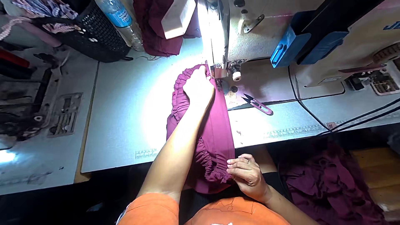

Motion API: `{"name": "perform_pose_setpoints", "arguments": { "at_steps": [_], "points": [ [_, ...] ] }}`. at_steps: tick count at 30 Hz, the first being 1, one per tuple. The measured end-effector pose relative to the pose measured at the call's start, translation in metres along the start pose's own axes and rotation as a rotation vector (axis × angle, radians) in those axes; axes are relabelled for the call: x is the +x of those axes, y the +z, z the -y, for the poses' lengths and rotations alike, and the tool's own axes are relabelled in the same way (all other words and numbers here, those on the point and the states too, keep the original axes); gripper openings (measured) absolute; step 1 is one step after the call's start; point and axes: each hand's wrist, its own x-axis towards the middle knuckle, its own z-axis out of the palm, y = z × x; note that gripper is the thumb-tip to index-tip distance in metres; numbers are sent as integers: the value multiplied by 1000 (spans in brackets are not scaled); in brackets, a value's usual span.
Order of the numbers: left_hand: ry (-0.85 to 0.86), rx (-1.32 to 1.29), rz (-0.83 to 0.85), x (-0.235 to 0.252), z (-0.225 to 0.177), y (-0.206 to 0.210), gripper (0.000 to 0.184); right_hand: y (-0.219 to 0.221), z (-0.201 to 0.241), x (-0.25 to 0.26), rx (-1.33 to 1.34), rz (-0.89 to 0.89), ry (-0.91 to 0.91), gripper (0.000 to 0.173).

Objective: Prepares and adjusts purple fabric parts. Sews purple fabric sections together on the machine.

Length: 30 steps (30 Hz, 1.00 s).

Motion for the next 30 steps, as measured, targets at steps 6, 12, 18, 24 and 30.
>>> {"name": "perform_pose_setpoints", "arguments": {
  "at_steps": [6,12,18,24,30],
  "points": [
    [53,19,-10,4,2,5,32,-2,5,4,-17,-17,40,19],
    [75,-39,-13,36,3,6,37,-4,9,39,-60,-75,129,15],
    [120,-131,-10,73,6,15,29,-6,2,78,-153,-19,217,16],
    [85,-37,-144,123,2,44,30,-9,-13,113,-186,49,265,15],
    [122,38,-98,150,1,59,49,-6,-34,142,-152,41,218,14]
  ]
}}
